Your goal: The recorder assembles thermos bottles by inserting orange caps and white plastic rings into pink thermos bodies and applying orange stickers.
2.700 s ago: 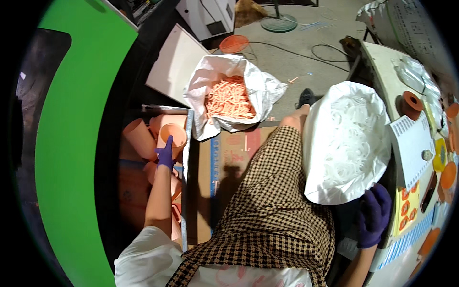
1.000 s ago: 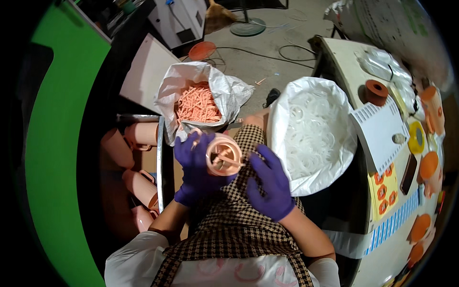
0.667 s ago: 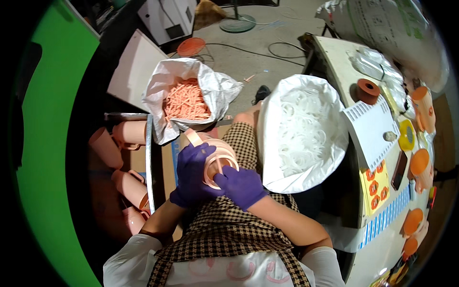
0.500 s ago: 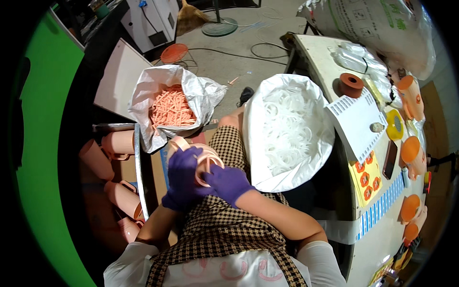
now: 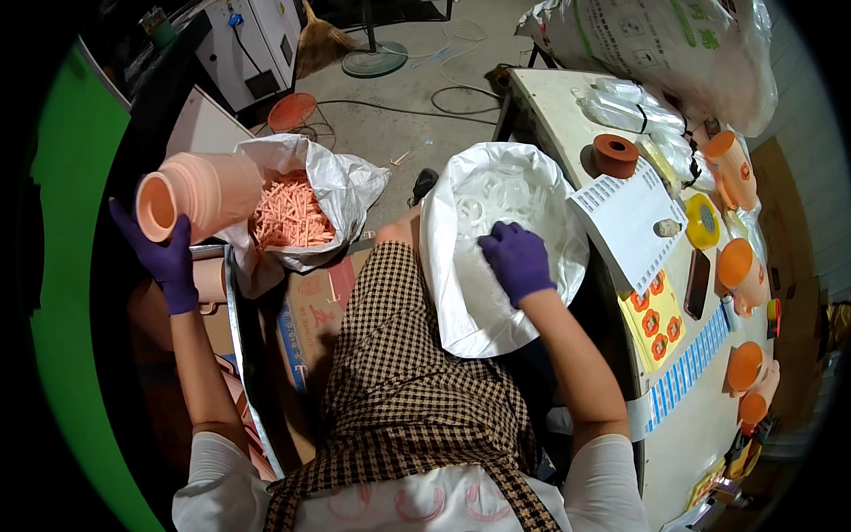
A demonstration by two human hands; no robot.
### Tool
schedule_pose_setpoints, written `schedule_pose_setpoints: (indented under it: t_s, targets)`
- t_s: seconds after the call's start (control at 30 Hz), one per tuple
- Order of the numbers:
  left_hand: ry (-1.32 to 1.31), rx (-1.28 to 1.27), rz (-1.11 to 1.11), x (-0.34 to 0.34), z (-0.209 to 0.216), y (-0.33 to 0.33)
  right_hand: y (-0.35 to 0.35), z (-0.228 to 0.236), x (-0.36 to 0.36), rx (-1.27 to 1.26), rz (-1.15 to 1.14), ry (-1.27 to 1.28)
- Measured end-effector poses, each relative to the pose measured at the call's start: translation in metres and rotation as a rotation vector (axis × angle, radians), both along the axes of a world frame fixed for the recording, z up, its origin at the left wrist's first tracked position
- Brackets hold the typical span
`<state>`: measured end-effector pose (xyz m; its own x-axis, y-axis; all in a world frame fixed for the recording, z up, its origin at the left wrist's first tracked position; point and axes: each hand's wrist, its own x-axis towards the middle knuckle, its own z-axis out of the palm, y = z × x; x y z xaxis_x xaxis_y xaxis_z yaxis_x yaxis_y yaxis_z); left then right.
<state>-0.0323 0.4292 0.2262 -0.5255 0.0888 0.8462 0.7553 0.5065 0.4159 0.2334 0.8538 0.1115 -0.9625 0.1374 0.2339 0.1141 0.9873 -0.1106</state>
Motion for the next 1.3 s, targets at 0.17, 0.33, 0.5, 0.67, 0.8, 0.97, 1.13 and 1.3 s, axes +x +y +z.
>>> schedule_pose_setpoints:
  t_s: [0.17, 0.33, 0.5, 0.67, 0.8, 0.97, 1.13, 1.3]
  targets:
    - [-0.04, -0.099, -0.126, 0.04, -0.011, 0.007, 0.055, -0.068, 0.0, 0.175, -0.125, -0.236]
    - [-0.637, -0.131, -0.459, 0.136, -0.061, 0.03, 0.045, -0.063, -0.002, 0.072, -0.06, -0.053]
    - [-0.546, -0.47, -0.462, 0.164, -0.089, 0.023, 0.032, -0.068, -0.002, 0.173, -0.211, -0.421]
    - [-0.442, -0.317, -0.521, 0.156, -0.08, 0.032, 0.048, -0.059, -0.001, 0.07, 0.003, 0.091]
    - [-0.455, -0.408, -0.621, 0.15, -0.085, 0.027, 0.015, -0.002, -0.006, -0.466, -0.12, 0.338]
    - [-0.541, -0.314, -0.609, 0.147, -0.063, 0.052, -0.036, 0.039, 0.002, -0.103, 0.061, 0.351]
    - [-0.451, -0.4, -0.604, 0.146, -0.053, 0.059, -0.072, 0.04, 0.012, -0.42, 0.058, 0.228]
    - [-0.522, -0.353, -0.611, 0.146, -0.056, 0.062, -0.123, 0.067, 0.018, -0.892, 0.427, 0.339]
